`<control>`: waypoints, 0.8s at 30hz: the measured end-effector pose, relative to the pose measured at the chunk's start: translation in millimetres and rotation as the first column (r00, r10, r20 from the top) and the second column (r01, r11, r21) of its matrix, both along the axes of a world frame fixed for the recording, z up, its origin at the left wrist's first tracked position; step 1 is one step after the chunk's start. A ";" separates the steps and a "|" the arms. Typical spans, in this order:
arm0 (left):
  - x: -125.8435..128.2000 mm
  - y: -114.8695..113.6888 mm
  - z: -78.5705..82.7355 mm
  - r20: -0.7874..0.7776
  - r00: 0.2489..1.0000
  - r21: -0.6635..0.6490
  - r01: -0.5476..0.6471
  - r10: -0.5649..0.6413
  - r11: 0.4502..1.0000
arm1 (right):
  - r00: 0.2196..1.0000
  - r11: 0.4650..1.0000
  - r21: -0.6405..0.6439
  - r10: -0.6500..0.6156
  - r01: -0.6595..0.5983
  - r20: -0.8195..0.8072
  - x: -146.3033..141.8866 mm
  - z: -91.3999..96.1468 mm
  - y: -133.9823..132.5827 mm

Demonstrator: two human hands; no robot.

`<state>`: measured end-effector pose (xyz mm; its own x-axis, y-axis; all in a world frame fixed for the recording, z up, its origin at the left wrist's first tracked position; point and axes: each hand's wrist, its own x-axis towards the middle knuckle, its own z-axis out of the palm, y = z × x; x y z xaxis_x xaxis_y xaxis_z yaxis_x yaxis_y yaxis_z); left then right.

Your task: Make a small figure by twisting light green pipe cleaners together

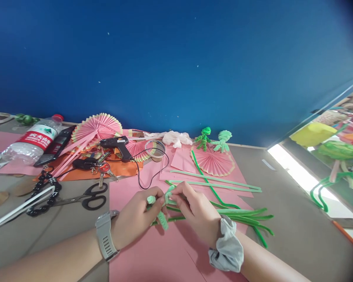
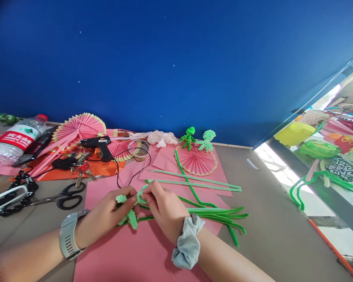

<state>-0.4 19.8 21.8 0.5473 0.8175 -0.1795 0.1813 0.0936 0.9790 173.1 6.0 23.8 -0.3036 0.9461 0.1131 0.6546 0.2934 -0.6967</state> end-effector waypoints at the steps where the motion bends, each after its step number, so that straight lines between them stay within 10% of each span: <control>1: -0.2 0.1 -0.3 0.000 1.000 0.002 0.002 -0.002 1.000 | 1.000 1.000 0.002 0.002 -0.002 -0.005 -0.5 0.3 -0.1; 16: 1.6 0.3 -1.6 0.150 0.989 -0.178 0.035 -0.008 0.983 | 0.998 0.999 0.001 0.047 -0.047 -0.043 10.5 9.1 8.5; 24: -4.5 1.9 -0.7 0.202 0.979 -0.217 0.082 -0.037 0.973 | 0.905 0.943 -0.308 -0.019 -0.124 -0.425 9.3 0.1 13.1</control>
